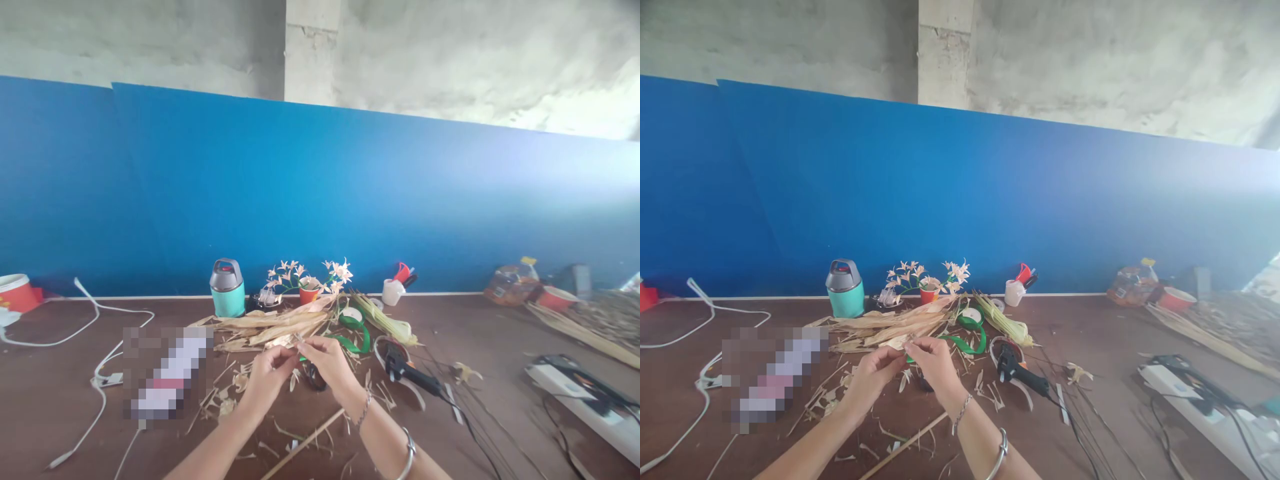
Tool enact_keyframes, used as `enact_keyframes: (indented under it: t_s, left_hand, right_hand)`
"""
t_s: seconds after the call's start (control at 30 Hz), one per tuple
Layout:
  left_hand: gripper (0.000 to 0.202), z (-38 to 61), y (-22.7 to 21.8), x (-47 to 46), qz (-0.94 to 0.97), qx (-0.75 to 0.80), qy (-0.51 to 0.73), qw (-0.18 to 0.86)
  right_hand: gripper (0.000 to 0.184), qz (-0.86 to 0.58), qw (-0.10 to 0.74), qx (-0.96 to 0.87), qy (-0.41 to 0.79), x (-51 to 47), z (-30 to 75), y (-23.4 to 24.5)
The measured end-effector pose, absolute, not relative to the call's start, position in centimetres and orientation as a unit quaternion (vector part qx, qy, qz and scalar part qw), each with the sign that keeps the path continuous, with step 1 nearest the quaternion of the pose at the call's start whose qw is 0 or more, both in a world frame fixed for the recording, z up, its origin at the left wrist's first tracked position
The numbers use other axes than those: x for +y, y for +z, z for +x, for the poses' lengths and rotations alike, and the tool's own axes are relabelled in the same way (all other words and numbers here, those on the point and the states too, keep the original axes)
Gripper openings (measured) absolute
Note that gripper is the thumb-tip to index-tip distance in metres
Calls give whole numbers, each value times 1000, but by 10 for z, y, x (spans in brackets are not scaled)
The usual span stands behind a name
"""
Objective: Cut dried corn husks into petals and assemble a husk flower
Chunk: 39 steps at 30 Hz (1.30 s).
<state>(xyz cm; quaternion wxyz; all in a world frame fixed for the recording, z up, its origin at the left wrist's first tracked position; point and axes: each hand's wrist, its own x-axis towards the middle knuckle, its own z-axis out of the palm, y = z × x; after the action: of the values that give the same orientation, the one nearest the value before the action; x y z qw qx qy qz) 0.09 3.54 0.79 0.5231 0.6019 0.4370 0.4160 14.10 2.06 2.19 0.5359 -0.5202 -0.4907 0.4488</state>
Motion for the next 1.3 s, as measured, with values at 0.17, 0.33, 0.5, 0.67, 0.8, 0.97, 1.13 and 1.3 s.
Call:
enact_keyframes:
  t_s: [0.17, 0.33, 0.5, 0.67, 0.8, 0.97, 1.13, 1.3]
  left_hand:
    - [22, 2, 15, 29, 585, 442, 400, 550]
    - [27, 2, 14, 30, 584, 405, 380, 592]
    - [30, 4, 16, 28, 572, 397, 380, 608]
    - [29, 6, 22, 22, 569, 419, 392, 589]
    - [31, 6, 21, 23, 606, 424, 384, 553]
    - [28, 5, 19, 23, 624, 402, 383, 550]
    - [28, 6, 21, 21, 600, 407, 379, 576]
    - [29, 6, 18, 22, 596, 414, 375, 577]
  right_hand:
    - [22, -506, 560, -422, 501, 17, 143, 23]
    - [26, -483, 595, -376, 521, 15, 141, 17]
    - [36, -475, 620, -360, 511, 14, 134, 13]
    - [36, -478, 602, -384, 512, 13, 134, 14]
    - [36, -481, 585, -398, 518, 11, 137, 16]
    - [35, -481, 570, -404, 530, 8, 139, 17]
    - [38, -485, 568, -407, 526, 9, 138, 11]
    - [41, -498, 603, -405, 474, 14, 139, 3]
